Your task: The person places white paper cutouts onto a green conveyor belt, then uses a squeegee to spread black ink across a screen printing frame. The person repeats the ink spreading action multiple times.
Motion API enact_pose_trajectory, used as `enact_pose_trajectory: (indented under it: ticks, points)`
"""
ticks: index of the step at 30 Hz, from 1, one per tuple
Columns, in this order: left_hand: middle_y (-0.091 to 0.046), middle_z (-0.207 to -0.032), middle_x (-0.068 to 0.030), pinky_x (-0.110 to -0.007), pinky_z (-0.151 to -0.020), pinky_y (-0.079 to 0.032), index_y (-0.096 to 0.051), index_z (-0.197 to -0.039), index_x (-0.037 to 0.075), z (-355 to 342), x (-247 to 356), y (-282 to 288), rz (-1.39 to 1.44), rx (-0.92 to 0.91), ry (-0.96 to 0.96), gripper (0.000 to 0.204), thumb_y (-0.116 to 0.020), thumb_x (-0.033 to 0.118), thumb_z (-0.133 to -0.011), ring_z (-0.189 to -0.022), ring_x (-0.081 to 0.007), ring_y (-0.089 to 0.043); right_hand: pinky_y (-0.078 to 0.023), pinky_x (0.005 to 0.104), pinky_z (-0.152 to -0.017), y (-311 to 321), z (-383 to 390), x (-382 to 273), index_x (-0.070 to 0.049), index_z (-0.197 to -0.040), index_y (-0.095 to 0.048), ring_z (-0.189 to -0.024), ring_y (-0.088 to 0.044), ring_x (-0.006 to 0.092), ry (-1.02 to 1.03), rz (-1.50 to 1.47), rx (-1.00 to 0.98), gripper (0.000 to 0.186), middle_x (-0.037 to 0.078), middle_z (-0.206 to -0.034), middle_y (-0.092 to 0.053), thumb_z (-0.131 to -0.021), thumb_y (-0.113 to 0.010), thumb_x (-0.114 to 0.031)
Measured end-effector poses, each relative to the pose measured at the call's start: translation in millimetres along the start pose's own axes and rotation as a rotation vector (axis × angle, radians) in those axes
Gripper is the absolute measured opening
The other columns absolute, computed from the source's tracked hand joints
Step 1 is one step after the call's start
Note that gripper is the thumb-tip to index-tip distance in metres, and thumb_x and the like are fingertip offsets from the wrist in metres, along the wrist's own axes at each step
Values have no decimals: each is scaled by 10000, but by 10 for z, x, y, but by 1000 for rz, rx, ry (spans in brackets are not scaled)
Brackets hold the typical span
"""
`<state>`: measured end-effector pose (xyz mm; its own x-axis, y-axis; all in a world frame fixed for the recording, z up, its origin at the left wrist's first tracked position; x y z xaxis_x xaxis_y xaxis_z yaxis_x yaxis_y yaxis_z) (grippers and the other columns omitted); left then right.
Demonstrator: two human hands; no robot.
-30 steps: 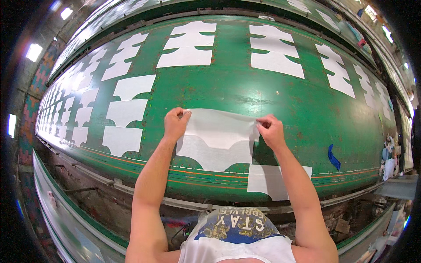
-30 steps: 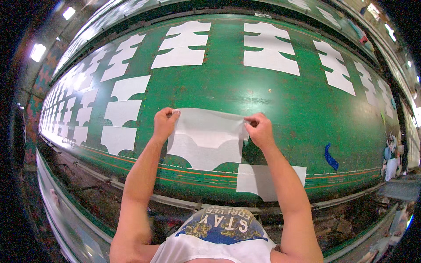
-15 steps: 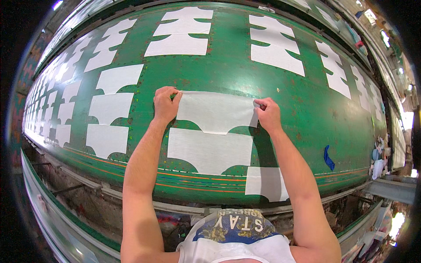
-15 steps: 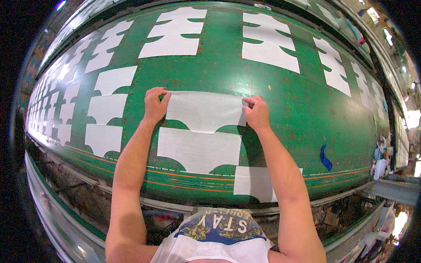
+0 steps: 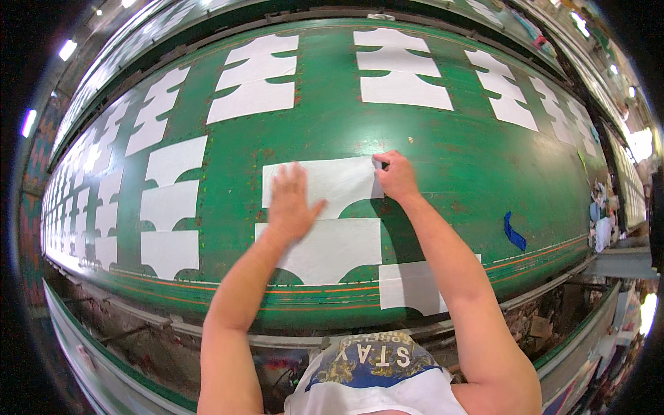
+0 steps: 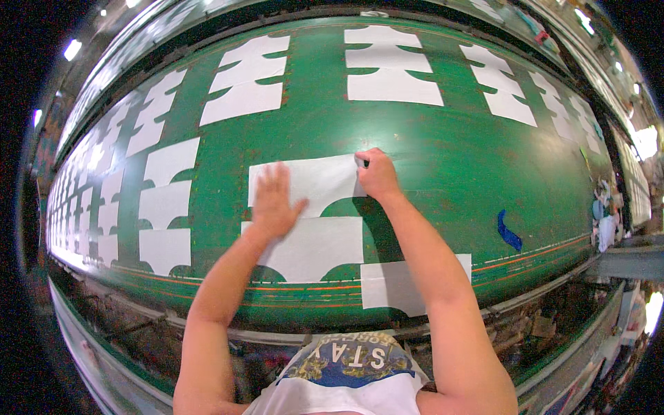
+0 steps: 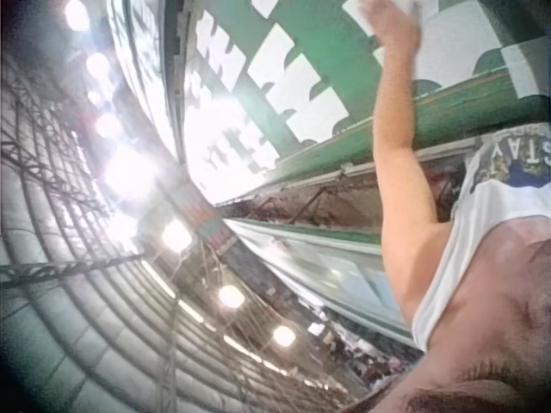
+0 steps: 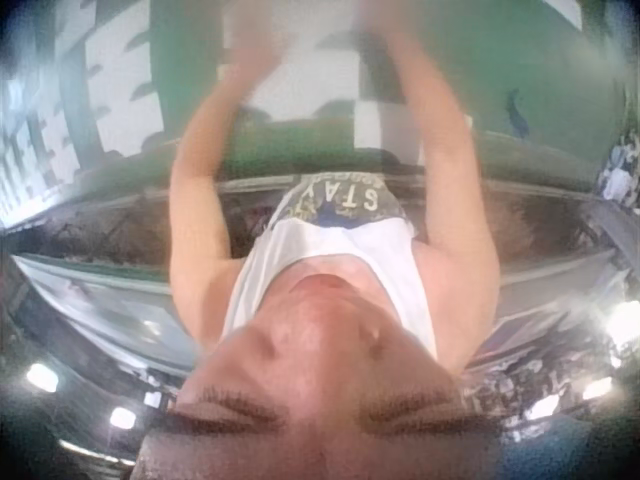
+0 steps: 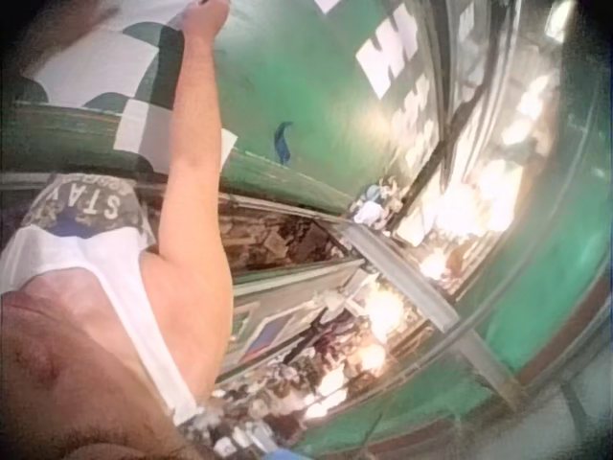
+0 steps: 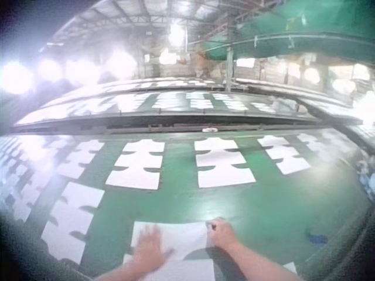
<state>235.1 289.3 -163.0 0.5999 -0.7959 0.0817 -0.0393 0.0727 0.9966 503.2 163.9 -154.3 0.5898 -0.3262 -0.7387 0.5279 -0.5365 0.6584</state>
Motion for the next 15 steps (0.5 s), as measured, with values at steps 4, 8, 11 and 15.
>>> enact_pose_trajectory:
  ticks: [4, 8, 11, 15]
  points:
    - [-133, -1862, -243, -606, -1391, -73, -232, -1762, -26, -79, 1064, 2, 158, -26, -154, 1047, -585, 665, -1058, -1721, -470, -79, -618, 382, -870, 100, 45, -131, -33, -1286, -803, -983, -747, 279, -32, -237, -41, 420, 176, -1222, -766, -869, -757, -25]
    - [-137, -1862, -238, -609, -1391, -69, -272, -1752, -16, -434, 1655, -1, 189, -57, -164, 1020, -598, 650, -1051, -1723, -468, -76, -605, 328, -737, 324, 183, -242, -17, -1380, -749, -855, -712, 152, 23, -352, -28, 448, 144, -1276, -759, -933, -734, 14]
    - [-222, -1845, -224, -591, -1392, -106, -284, -1745, -26, -555, 1840, -28, 139, -51, -264, 1045, -587, 684, -1041, -1725, -424, -131, -608, 370, -771, 535, 416, -173, -15, -1295, -780, -864, -729, 215, -20, -234, 33, 349, 157, -1218, -774, -949, -736, -31]
    - [-187, -1864, -194, -566, -1399, -89, -269, -1754, -7, -558, 1435, -62, 196, -46, -268, 1017, -610, 641, -1049, -1731, -406, -117, -615, 460, -854, 586, 807, -211, -56, -1071, -812, -962, -763, 355, 29, 65, -66, 157, 165, -1075, -769, -951, -778, -152]
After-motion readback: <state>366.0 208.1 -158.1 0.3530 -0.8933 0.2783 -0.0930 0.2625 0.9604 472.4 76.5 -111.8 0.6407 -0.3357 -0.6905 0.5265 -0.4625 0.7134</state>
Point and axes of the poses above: each hand's wrist, its own z-axis away from the middle knuckle, its own y-axis out of the back of the hand, x = y × z, the point moved 7 cm from there along -z, towards the middle knuckle
